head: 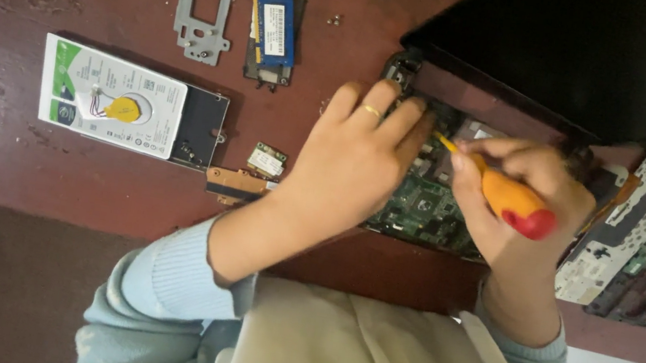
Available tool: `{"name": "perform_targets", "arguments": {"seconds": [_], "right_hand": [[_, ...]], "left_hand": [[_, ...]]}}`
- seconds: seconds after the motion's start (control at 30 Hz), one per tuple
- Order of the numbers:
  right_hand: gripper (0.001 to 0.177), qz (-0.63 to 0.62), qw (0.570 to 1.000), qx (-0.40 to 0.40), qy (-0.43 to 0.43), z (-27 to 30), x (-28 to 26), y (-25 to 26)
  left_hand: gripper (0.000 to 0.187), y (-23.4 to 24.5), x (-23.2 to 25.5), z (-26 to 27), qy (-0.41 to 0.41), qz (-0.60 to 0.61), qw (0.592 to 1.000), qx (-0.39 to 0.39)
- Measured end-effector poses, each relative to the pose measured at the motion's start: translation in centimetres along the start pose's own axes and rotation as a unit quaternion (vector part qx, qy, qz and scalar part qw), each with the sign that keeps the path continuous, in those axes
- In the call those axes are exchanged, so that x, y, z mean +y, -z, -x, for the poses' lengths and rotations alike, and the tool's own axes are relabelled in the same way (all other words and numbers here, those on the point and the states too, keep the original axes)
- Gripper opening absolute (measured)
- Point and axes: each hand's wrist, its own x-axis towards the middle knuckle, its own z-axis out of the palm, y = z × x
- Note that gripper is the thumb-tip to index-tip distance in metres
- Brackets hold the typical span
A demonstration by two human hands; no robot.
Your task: The person uses a screwdriver to remove screws from the motherboard of a disassembled laptop. They then detach a small circuit board and place it on the table, followed by removing a copper heat pipe from the motherboard.
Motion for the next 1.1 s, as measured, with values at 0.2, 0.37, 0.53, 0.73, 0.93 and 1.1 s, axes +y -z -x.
{"name": "perform_targets", "arguments": {"seconds": [0.2, 0.37, 0.53, 0.73, 0.93, 1.1], "right_hand": [[0.035, 0.128, 0.991, 0.003, 0.041, -0.8, 0.4, 0.1], [0.026, 0.197, 0.977, -0.031, 0.069, -0.5, 0.6, 1.8], [0.089, 0.218, 0.962, -0.157, -0.047, -1.0, -4.8, 9.0], [0.022, 0.037, 0.976, -0.101, 0.187, -1.9, -4.1, 7.9], [0.039, 0.162, 0.971, -0.019, 0.174, -1.8, -2.9, 6.7], [0.042, 0.219, 0.966, -0.015, 0.134, -1.7, -2.8, 6.2]], "left_hand": [[0.040, 3.3, 0.0, -1.4, -0.054, 0.357, 0.932, 0.030], [0.022, 2.7, 1.7, -3.0, -0.045, 0.374, 0.919, 0.112], [0.022, 3.0, 0.7, -4.2, -0.076, 0.397, 0.914, 0.033], [0.023, 2.1, -0.3, -4.6, -0.085, 0.509, 0.856, -0.030], [0.046, 1.5, 0.2, -3.9, -0.042, 0.406, 0.913, -0.001], [0.043, 0.6, 0.8, -3.7, -0.074, 0.378, 0.923, 0.016]]}}
